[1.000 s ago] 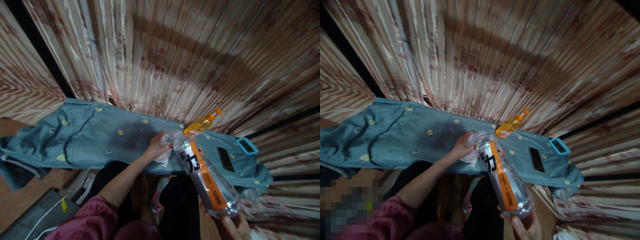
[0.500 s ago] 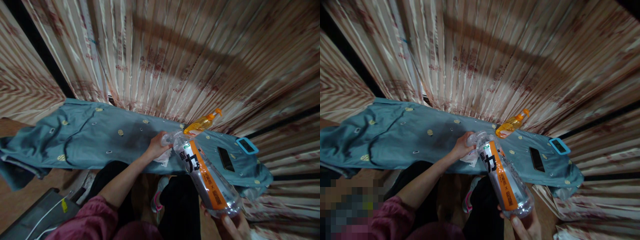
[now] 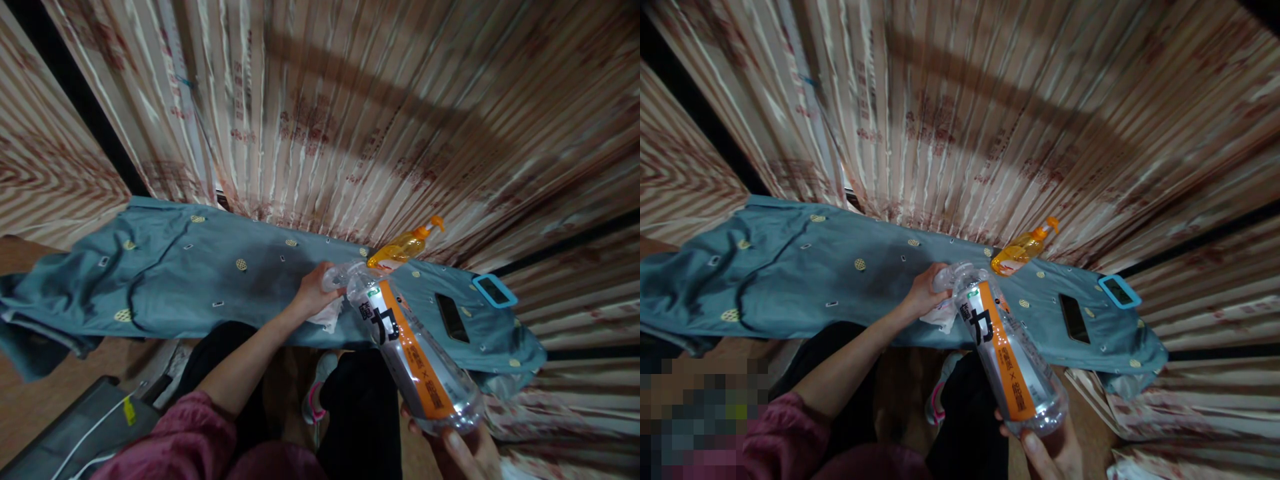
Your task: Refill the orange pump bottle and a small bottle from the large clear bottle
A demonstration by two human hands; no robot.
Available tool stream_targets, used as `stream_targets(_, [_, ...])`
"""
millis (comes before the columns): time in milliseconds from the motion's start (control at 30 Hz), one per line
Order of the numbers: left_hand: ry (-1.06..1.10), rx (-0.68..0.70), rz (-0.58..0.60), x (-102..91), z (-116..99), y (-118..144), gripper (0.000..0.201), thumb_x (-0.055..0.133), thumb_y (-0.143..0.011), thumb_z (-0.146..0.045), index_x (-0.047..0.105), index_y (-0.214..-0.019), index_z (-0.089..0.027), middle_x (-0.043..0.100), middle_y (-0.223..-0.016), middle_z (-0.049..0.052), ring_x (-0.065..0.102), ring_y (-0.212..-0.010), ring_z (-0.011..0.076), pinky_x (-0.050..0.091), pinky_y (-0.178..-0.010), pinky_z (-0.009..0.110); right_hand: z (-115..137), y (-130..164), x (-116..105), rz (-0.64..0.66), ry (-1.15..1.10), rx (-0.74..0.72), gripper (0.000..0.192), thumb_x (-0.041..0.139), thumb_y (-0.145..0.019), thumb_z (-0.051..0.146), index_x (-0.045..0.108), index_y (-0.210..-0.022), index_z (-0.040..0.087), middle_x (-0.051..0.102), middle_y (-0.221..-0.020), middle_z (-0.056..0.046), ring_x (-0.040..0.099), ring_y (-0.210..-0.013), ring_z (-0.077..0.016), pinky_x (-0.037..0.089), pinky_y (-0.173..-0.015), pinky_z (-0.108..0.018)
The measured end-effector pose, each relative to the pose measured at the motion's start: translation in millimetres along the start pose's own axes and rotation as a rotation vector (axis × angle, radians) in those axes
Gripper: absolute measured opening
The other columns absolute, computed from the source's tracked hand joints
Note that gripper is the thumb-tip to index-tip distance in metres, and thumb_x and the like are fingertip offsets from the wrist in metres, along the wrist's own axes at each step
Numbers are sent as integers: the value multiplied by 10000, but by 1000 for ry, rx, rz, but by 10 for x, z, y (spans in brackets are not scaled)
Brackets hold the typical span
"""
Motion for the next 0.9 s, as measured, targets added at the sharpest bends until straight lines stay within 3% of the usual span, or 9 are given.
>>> stream_targets(233, [-5, -3, -3, 3, 4, -4, 417, 762, -718, -331, 580, -1069, -200, 700, -1043, 35, 672, -973, 228, 512, -864, 337, -59, -57, -76, 30, -16, 15, 553, 849, -649, 426, 612, -1113, 242, 773, -853, -97, 718, -703, -264, 577, -642, -374])
stream_targets(633, [3, -6, -4, 3, 7, -3, 410, 756, -711, -303, 584, -1070, -200, 703, -1035, 32, 670, -967, 226, 513, -855, 332, -80, -70, -86, 44, -30, 8, 520, 840, -667, 403, 619, -1117, 262, 777, -829, -79, 722, -710, -256, 562, -646, -350])
stream_targets(767, [7, -12, -2, 1, -3, -7, 401, 763, -707, -297, 587, -1056, -203, 702, -1030, 30, 671, -964, 227, 514, -852, 329, -16, -9, -10, -1, -6, 15, 677, 838, -674, 448, 567, -1269, 273, 772, -839, -52, 711, -742, -254, 554, -676, -356])
stream_targets(900, [-6, -17, 4, -4, -13, -7, 389, 759, -717, -304, 586, -1052, -206, 698, -1032, 31, 669, -976, 227, 509, -861, 328, 19, 27, 40, -33, 1, 37, 754, 859, -636, 473, 551, -1288, 253, 774, -859, -64, 713, -732, -254, 554, -666, -351])
Point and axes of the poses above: each hand's wrist, its own y-axis away from the middle knuckle, its own x-axis out of the palm, z = x × y, the point moved 3 cm from there along -y, towards the middle knuckle
